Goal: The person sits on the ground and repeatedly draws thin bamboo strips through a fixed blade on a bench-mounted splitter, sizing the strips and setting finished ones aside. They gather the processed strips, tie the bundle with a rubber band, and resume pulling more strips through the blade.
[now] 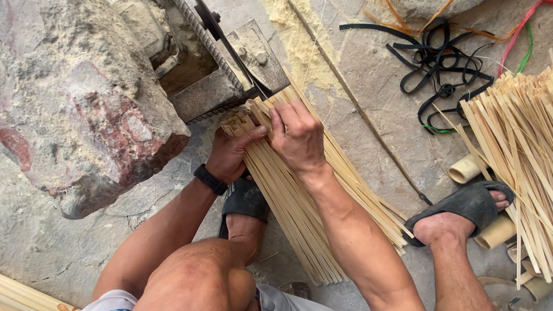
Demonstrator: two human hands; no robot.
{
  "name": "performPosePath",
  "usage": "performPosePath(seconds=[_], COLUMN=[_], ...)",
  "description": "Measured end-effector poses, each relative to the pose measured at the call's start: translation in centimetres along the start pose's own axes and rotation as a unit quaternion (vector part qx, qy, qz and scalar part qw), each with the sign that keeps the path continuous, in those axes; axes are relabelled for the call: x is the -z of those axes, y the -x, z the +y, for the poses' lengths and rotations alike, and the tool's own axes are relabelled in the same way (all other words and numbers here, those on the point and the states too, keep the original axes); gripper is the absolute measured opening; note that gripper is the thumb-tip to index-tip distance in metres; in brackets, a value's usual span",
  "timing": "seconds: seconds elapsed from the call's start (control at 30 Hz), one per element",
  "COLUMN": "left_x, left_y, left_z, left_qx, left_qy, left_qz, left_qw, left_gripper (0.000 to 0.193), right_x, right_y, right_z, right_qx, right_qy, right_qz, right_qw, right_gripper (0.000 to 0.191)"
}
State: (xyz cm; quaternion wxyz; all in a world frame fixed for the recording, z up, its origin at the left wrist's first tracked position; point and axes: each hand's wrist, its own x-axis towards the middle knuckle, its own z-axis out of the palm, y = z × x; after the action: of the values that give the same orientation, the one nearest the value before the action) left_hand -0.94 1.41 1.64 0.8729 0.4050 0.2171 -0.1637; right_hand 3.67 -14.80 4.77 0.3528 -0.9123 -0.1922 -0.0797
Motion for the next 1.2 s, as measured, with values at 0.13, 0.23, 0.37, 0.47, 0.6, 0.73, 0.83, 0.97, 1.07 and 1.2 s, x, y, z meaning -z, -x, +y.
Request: performPosePath(seconds=[0.13, 0.23, 0.37, 0.47, 0.6, 0.73, 0.83, 0.97, 1.07, 1.2], left_x=[-0.3, -0.5, -1.4, -1.4, -0.5, -0.1, -0.1, -0.1, -0.2, 0.1], left_y=[-0.3, -0.2, -0.1, -0.3, -0.2, -0.2, -0.3, -0.3, -0.5, -0.6], left_z=[0.0, 0.7, 0.9, 0.9, 0.9, 0.5, 0.4, 0.2, 0.0, 0.2], left_qx=[-0.021, 0.006, 0.018, 0.004, -0.007, -0.002, -0.010, -0.002, 0.006, -0.003], left_qy=[0.016, -0.005, -0.007, -0.020, -0.025, -0.039, -0.024, 0.003, 0.036, -0.010], left_qz=[-0.013, -0.025, -0.042, -0.062, -0.066, -0.030, -0.013, -0.023, -0.050, -0.073], left_qw=[1.000, 1.000, 0.999, 0.998, 0.997, 0.999, 1.000, 1.000, 0.998, 0.997], left_gripper=[0.028, 0.025, 0.025, 0.026, 0.029, 0.028, 0.028, 0.026, 0.025, 0.031], right_x=[2.1, 5.2, 5.1, 3.3, 1.0, -0.6, 0.9, 4.9, 4.9, 2.6], right_y=[0.3, 3.2, 6.4, 6.3, 3.3, 0.0, 0.5, 4.6, 7.0, 6.1], right_z=[-0.2, 0.0, 0.3, 0.8, 0.9, 0.2, 0.2, 0.9, 1.1, 1.9], right_qx=[-0.039, 0.042, 0.108, -0.054, -0.046, -0.016, -0.027, 0.104, 0.071, -0.041], right_qy=[0.009, 0.086, 0.003, -0.026, -0.006, -0.008, -0.006, 0.118, -0.011, -0.011], right_qz=[-0.074, -0.007, 0.003, -0.059, -0.021, -0.007, -0.050, 0.045, -0.022, -0.069], right_qw=[0.996, 0.995, 0.994, 0.996, 0.999, 1.000, 0.998, 0.987, 0.997, 0.997], right_gripper=[0.007, 0.014, 0.019, 0.013, 0.014, 0.010, 0.009, 0.017, 0.020, 0.010])
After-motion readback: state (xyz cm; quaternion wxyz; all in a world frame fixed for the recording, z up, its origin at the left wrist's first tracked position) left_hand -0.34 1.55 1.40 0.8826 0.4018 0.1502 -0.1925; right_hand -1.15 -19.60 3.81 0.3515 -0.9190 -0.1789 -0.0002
